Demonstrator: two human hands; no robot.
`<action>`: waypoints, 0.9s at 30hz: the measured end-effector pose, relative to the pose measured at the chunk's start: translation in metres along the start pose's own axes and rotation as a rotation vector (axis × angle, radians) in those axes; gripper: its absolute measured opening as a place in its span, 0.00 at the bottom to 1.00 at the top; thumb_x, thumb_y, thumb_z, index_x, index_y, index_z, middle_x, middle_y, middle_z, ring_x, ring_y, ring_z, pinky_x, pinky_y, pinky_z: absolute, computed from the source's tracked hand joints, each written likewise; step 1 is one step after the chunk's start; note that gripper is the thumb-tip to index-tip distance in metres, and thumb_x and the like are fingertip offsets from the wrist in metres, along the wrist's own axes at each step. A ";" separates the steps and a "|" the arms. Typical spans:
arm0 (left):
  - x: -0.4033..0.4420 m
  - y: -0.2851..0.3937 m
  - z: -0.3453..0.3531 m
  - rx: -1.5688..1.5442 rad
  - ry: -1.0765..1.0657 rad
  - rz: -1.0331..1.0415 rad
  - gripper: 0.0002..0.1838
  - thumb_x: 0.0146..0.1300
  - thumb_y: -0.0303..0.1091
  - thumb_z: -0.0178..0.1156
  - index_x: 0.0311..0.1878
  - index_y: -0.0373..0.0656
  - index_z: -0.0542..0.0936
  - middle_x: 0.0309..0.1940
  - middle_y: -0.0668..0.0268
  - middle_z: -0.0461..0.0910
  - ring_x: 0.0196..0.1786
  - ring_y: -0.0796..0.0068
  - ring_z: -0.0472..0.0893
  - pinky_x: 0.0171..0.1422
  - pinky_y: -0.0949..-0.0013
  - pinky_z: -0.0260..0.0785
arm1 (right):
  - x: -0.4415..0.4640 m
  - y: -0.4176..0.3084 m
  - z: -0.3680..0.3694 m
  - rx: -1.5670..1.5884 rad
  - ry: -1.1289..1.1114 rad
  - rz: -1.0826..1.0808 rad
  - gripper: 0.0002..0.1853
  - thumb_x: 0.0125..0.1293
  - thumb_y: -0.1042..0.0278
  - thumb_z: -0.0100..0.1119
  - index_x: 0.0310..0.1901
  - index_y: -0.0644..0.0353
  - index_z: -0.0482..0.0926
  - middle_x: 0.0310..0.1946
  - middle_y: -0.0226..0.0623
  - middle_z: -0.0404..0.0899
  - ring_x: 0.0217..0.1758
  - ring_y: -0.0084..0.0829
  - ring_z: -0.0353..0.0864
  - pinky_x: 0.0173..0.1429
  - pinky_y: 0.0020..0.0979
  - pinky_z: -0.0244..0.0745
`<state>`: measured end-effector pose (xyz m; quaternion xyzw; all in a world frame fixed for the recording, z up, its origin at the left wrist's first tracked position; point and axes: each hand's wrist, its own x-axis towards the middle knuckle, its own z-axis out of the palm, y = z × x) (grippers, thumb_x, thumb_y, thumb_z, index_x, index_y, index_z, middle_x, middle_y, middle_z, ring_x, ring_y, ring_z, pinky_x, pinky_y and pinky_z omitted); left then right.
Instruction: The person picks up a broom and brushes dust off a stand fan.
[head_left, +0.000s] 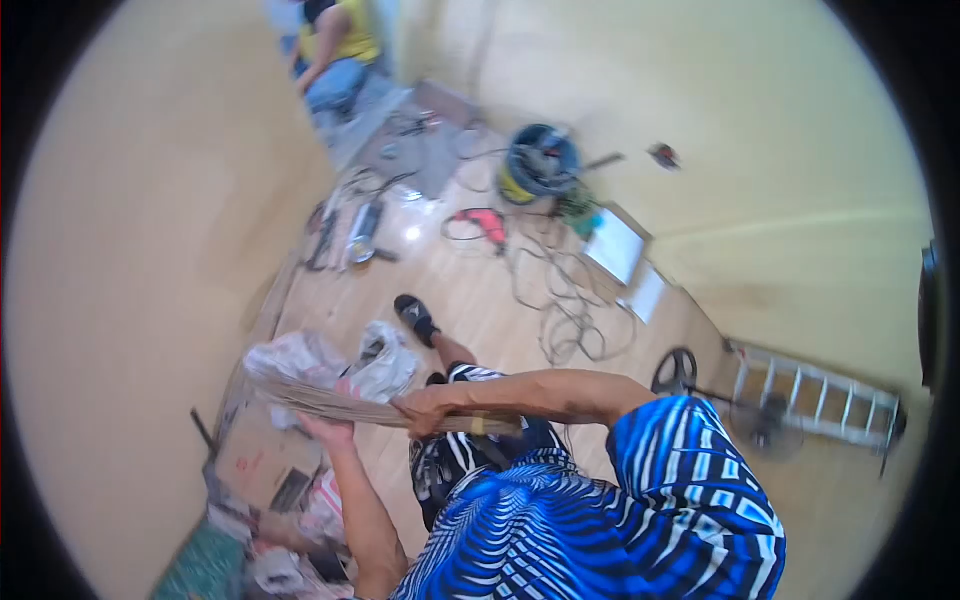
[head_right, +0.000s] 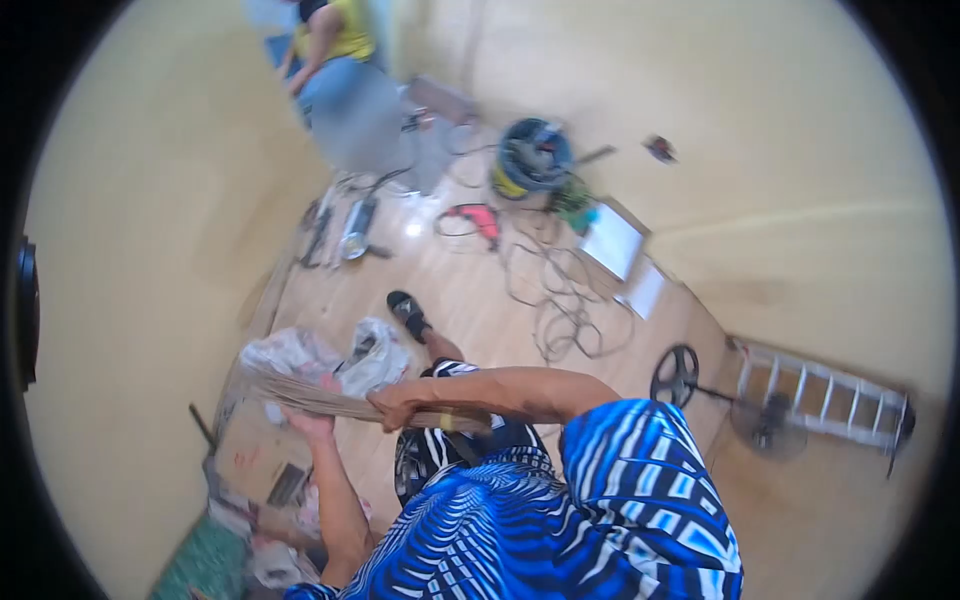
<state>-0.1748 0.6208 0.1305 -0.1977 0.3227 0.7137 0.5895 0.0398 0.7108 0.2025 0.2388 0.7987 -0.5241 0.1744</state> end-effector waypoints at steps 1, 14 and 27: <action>0.001 -0.019 0.009 0.004 0.016 -0.019 0.48 0.51 0.73 0.52 0.67 0.47 0.62 0.64 0.52 0.63 0.63 0.52 0.67 0.67 0.41 0.56 | -0.035 -0.002 -0.010 0.012 0.050 0.069 0.27 0.48 0.59 0.62 0.46 0.72 0.73 0.34 0.55 0.81 0.40 0.51 0.82 0.44 0.44 0.75; 0.135 -0.312 0.058 0.834 -0.258 -0.763 0.32 0.70 0.56 0.44 0.63 0.36 0.62 0.55 0.50 0.71 0.57 0.54 0.71 0.62 0.52 0.66 | -0.204 0.160 0.084 0.348 0.804 0.581 0.28 0.50 0.53 0.63 0.49 0.62 0.71 0.35 0.53 0.81 0.40 0.53 0.80 0.44 0.48 0.75; 0.108 -0.394 0.028 2.027 -0.702 -0.769 0.26 0.65 0.53 0.54 0.55 0.41 0.70 0.46 0.56 0.79 0.46 0.64 0.81 0.46 0.62 0.74 | -0.481 0.218 0.353 1.150 2.323 1.372 0.20 0.67 0.54 0.53 0.47 0.64 0.67 0.18 0.34 0.71 0.15 0.27 0.74 0.19 0.31 0.70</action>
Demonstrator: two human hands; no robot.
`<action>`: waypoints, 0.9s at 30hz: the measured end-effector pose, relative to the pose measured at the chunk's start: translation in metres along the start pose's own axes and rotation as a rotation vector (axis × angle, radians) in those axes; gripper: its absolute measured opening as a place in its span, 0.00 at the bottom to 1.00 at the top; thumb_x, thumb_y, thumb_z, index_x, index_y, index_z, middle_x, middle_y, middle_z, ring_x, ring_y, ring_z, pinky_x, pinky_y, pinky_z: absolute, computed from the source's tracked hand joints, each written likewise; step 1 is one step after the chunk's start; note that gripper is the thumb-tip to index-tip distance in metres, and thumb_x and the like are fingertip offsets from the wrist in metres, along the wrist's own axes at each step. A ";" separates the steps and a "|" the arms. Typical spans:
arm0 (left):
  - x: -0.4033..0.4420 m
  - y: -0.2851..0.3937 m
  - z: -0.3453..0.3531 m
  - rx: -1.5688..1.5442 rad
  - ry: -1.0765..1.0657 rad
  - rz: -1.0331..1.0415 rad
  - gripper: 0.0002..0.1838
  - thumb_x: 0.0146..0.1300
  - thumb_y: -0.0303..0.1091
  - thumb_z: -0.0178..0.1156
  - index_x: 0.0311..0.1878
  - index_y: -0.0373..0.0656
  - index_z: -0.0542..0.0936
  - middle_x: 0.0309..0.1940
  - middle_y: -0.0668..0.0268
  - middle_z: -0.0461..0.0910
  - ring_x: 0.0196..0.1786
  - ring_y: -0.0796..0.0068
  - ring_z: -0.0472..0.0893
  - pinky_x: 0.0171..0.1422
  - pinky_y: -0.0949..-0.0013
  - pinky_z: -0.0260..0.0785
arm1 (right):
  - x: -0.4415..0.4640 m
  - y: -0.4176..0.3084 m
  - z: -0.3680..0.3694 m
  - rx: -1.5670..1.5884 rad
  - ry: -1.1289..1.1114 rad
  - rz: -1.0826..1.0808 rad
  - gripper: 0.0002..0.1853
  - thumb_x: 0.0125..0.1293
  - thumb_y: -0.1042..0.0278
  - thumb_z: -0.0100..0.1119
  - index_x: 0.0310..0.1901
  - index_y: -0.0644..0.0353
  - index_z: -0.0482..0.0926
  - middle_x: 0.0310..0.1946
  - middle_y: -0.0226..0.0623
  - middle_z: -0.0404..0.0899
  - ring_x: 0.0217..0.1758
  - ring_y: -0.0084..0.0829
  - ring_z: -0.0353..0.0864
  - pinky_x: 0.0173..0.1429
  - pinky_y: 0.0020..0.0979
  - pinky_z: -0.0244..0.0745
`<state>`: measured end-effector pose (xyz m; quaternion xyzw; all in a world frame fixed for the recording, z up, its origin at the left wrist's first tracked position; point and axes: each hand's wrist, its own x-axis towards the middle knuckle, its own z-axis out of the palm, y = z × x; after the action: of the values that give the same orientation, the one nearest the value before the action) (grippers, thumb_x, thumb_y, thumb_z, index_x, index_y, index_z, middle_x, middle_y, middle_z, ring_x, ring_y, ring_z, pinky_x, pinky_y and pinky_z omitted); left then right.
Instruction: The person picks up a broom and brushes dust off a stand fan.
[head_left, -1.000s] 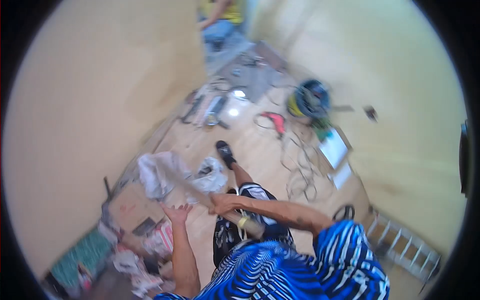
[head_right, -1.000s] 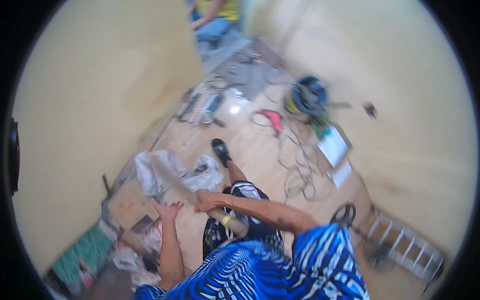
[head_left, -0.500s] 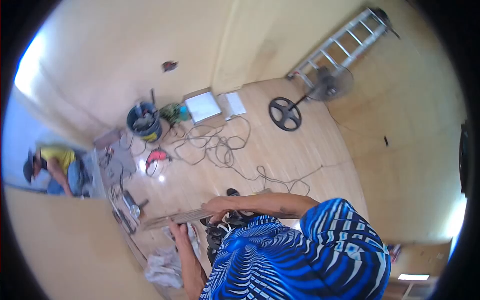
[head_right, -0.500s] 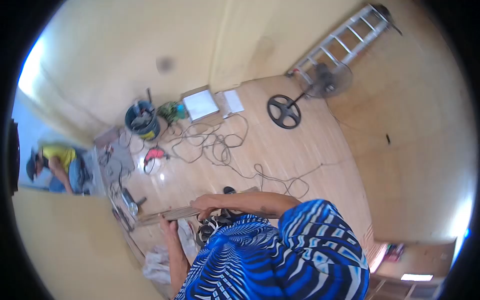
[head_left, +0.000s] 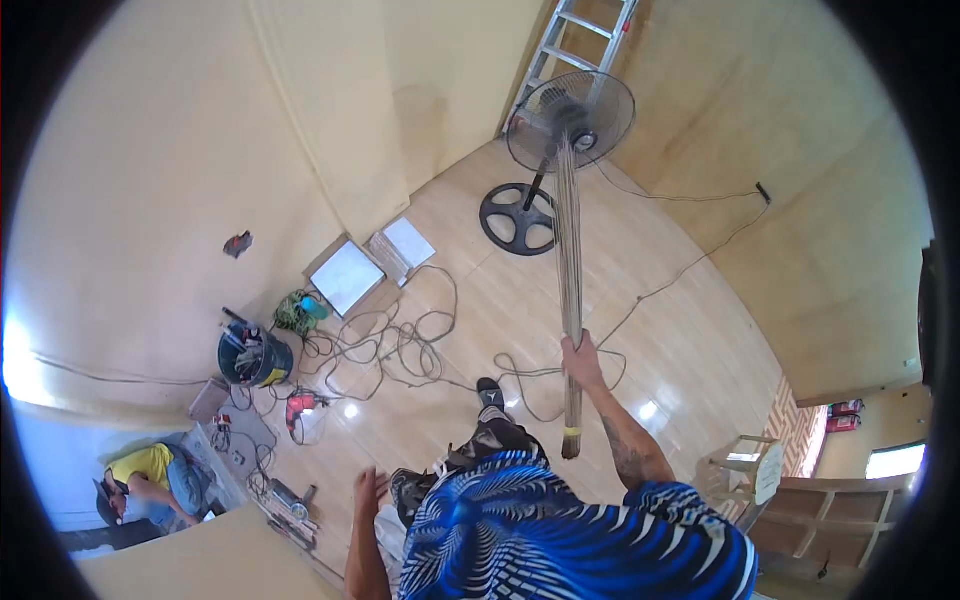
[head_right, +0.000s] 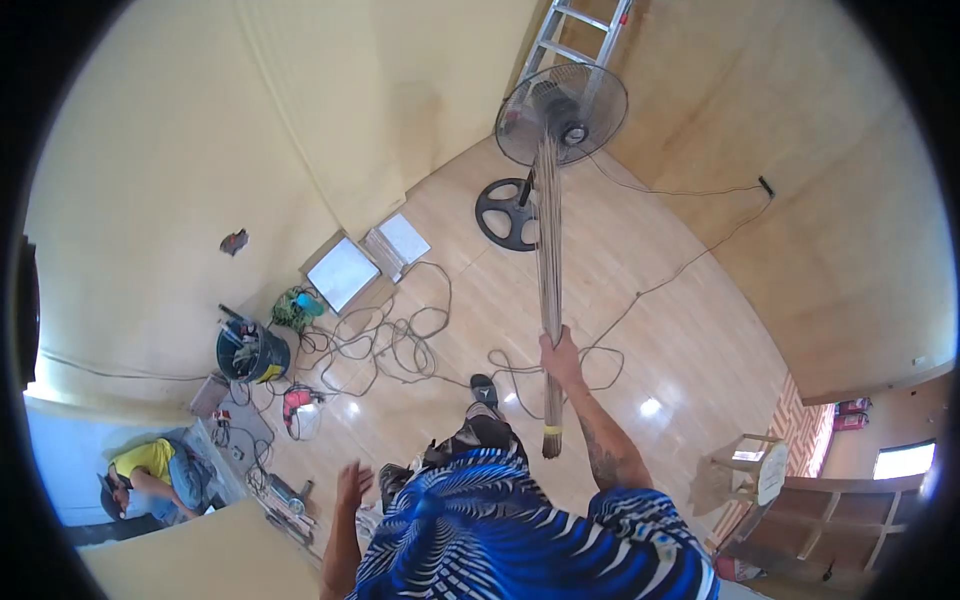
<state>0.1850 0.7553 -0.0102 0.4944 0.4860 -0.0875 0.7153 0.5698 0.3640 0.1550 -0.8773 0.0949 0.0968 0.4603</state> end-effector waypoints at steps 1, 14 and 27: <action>-0.012 -0.013 -0.003 0.062 0.107 -0.096 0.25 0.64 0.54 0.54 0.49 0.40 0.72 0.41 0.59 0.80 0.43 0.65 0.81 0.41 0.64 0.74 | 0.028 -0.002 -0.012 0.023 0.007 -0.027 0.19 0.67 0.54 0.52 0.46 0.64 0.67 0.17 0.33 0.70 0.15 0.27 0.73 0.19 0.31 0.70; -0.088 -0.001 0.098 0.250 0.136 -0.229 0.22 0.66 0.45 0.54 0.56 0.41 0.73 0.43 0.59 0.80 0.42 0.67 0.80 0.45 0.66 0.71 | 0.214 0.004 0.087 0.032 -0.050 0.094 0.23 0.67 0.52 0.49 0.50 0.66 0.65 0.25 0.50 0.78 0.27 0.45 0.82 0.31 0.42 0.75; -0.060 0.061 0.102 0.354 0.112 -0.154 0.20 0.67 0.43 0.53 0.54 0.38 0.76 0.41 0.60 0.81 0.41 0.71 0.79 0.45 0.69 0.70 | 0.234 0.031 0.063 -0.466 -0.289 -0.132 0.22 0.64 0.55 0.50 0.48 0.67 0.66 0.28 0.60 0.79 0.34 0.58 0.81 0.39 0.50 0.77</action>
<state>0.2534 0.6829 0.0782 0.5777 0.5385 -0.1984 0.5805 0.7824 0.3806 0.0355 -0.9409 -0.0539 0.2099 0.2602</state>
